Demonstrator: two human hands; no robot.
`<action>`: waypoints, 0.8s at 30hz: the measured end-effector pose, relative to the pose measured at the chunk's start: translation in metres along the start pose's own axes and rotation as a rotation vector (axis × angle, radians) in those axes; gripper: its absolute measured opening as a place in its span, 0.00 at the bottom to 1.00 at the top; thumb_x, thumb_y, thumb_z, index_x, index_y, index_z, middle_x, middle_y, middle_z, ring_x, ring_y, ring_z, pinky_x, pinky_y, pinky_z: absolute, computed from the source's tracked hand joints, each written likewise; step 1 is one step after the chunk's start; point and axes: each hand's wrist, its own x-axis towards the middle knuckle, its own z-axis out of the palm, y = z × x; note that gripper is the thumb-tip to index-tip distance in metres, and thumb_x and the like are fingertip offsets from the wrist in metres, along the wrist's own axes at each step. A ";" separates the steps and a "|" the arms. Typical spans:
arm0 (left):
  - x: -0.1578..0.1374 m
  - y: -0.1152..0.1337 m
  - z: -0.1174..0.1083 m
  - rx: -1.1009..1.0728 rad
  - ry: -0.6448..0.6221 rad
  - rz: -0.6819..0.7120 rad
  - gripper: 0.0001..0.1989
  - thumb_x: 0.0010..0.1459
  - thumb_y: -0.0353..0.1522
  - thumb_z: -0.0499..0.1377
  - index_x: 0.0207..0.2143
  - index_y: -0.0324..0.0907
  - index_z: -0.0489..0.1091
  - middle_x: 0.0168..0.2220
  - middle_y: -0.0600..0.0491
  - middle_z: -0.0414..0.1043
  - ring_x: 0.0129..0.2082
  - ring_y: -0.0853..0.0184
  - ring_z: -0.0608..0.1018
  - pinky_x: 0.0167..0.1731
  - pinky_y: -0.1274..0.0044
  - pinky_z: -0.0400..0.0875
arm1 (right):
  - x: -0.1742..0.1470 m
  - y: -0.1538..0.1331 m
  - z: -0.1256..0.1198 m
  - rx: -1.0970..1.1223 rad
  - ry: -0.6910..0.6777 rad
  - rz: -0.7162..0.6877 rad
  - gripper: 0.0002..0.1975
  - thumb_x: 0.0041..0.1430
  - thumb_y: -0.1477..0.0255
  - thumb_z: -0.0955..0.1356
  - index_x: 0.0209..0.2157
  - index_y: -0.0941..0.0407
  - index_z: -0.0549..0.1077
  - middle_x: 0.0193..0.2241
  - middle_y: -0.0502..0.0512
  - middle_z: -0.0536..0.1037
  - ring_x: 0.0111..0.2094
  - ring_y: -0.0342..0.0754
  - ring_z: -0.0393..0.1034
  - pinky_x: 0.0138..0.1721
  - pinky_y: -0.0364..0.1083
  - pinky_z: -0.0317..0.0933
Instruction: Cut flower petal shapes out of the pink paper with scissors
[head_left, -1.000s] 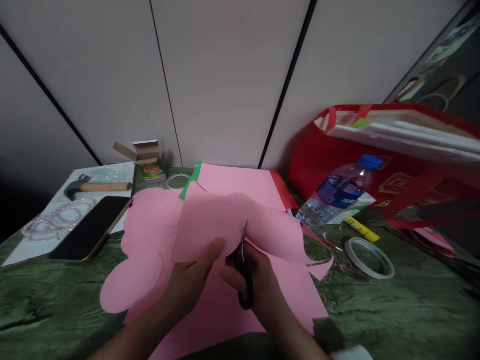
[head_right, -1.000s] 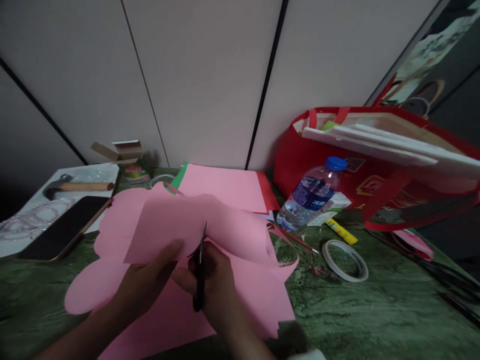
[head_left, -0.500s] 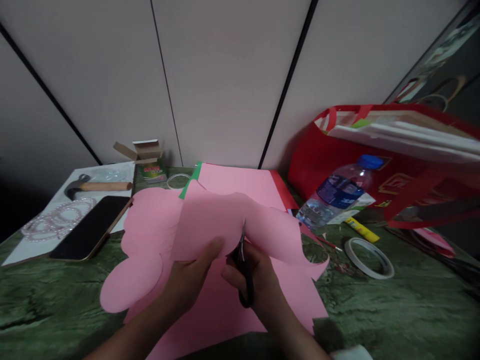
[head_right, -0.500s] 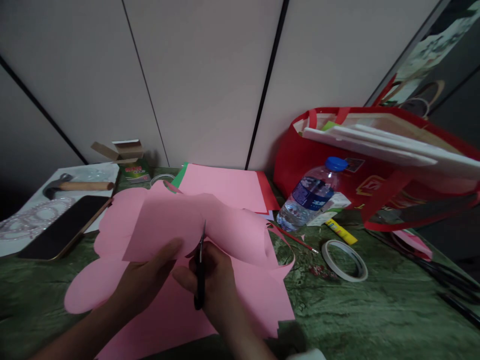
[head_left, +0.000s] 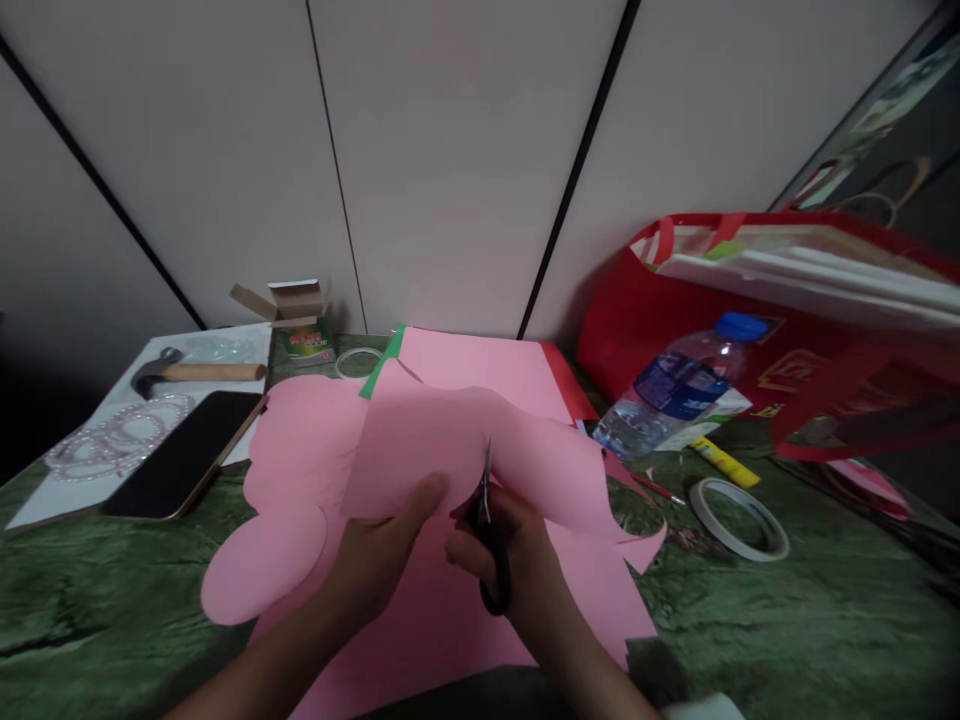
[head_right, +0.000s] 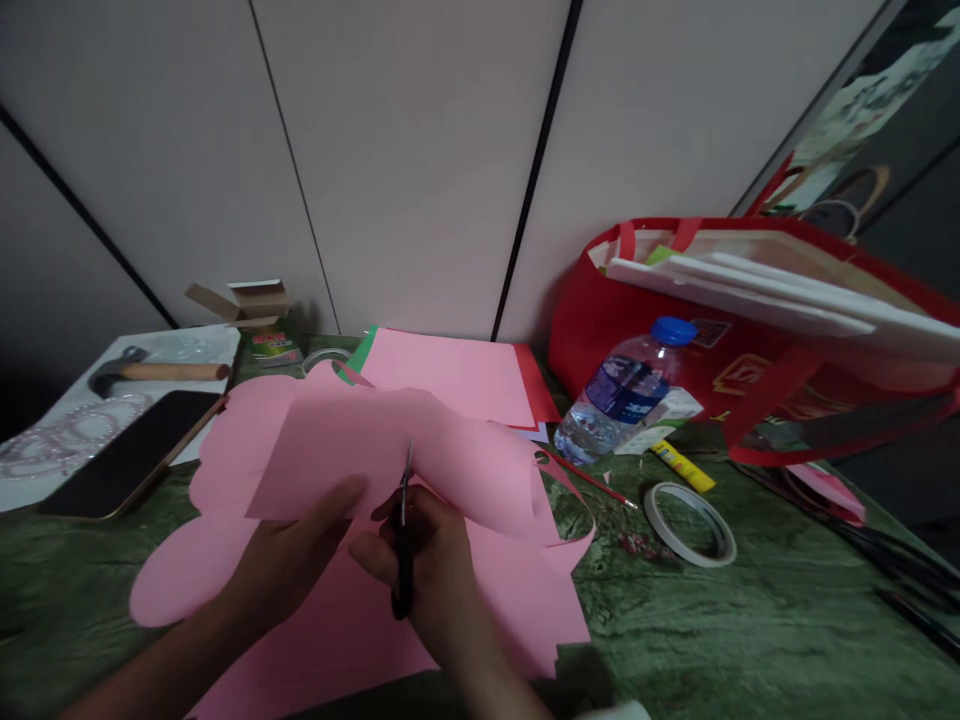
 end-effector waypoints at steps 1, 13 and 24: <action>0.001 0.000 0.000 -0.006 -0.002 -0.010 0.13 0.41 0.40 0.62 0.26 0.40 0.72 0.28 0.48 0.77 0.33 0.58 0.76 0.33 0.70 0.71 | 0.000 0.000 0.000 0.000 0.000 0.003 0.15 0.40 0.66 0.73 0.26 0.57 0.66 0.17 0.44 0.63 0.19 0.40 0.55 0.21 0.41 0.50; 0.010 -0.008 -0.008 -0.040 -0.092 0.019 0.12 0.44 0.40 0.62 0.27 0.41 0.71 0.26 0.51 0.75 0.30 0.63 0.75 0.29 0.76 0.70 | -0.001 -0.003 0.002 -0.003 0.015 0.082 0.15 0.39 0.64 0.73 0.25 0.56 0.66 0.16 0.43 0.63 0.18 0.40 0.58 0.20 0.41 0.51; 0.014 -0.015 -0.011 -0.088 -0.124 0.059 0.10 0.46 0.39 0.62 0.27 0.42 0.71 0.27 0.54 0.74 0.30 0.66 0.74 0.29 0.78 0.69 | -0.002 -0.007 0.004 -0.003 -0.003 0.067 0.14 0.41 0.64 0.71 0.22 0.57 0.64 0.14 0.43 0.62 0.16 0.39 0.55 0.18 0.40 0.48</action>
